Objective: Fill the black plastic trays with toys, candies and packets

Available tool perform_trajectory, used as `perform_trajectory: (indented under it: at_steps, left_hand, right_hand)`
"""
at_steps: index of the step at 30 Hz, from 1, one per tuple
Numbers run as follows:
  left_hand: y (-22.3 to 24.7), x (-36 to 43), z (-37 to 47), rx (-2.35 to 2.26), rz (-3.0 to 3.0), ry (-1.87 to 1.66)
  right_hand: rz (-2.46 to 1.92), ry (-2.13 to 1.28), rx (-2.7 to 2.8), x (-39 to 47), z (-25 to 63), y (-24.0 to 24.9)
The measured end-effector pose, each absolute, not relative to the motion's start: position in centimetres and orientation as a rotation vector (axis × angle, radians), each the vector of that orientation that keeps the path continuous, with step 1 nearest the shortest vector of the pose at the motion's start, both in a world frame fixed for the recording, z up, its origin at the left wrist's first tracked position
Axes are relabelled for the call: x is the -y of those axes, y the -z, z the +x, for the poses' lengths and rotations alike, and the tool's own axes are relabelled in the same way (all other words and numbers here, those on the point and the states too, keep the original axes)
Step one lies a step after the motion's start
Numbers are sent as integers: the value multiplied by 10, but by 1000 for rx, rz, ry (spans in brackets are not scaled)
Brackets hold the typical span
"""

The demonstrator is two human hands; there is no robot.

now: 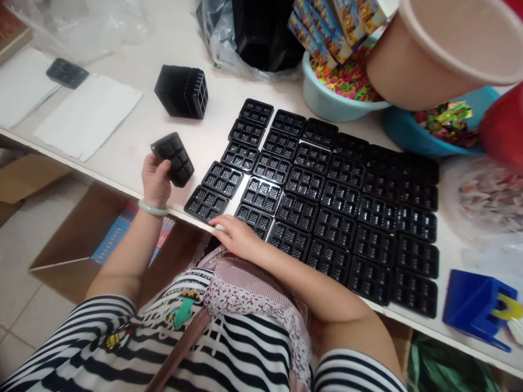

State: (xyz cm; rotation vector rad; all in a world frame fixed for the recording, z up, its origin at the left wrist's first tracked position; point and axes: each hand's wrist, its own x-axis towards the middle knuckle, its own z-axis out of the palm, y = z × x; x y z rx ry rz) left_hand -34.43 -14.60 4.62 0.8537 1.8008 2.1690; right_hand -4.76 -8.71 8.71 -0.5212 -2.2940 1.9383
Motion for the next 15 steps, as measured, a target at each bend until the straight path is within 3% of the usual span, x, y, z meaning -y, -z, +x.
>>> perform_trajectory:
  at_steps: [3, 6, 15]
  left_hand:
    - [-47, 164, -340, -1807, 776, -2169]
    - [-44, 175, -327, -1743, 697, -2132]
    - [-35, 175, -297, -1601, 725, -1966]
  right_hand:
    - [-422, -1291, 2704, 67, -77, -81]
    - [-528, -970, 2889, 55, -98, -74]
    - [-560, -852, 2951, 37, -77, -63]
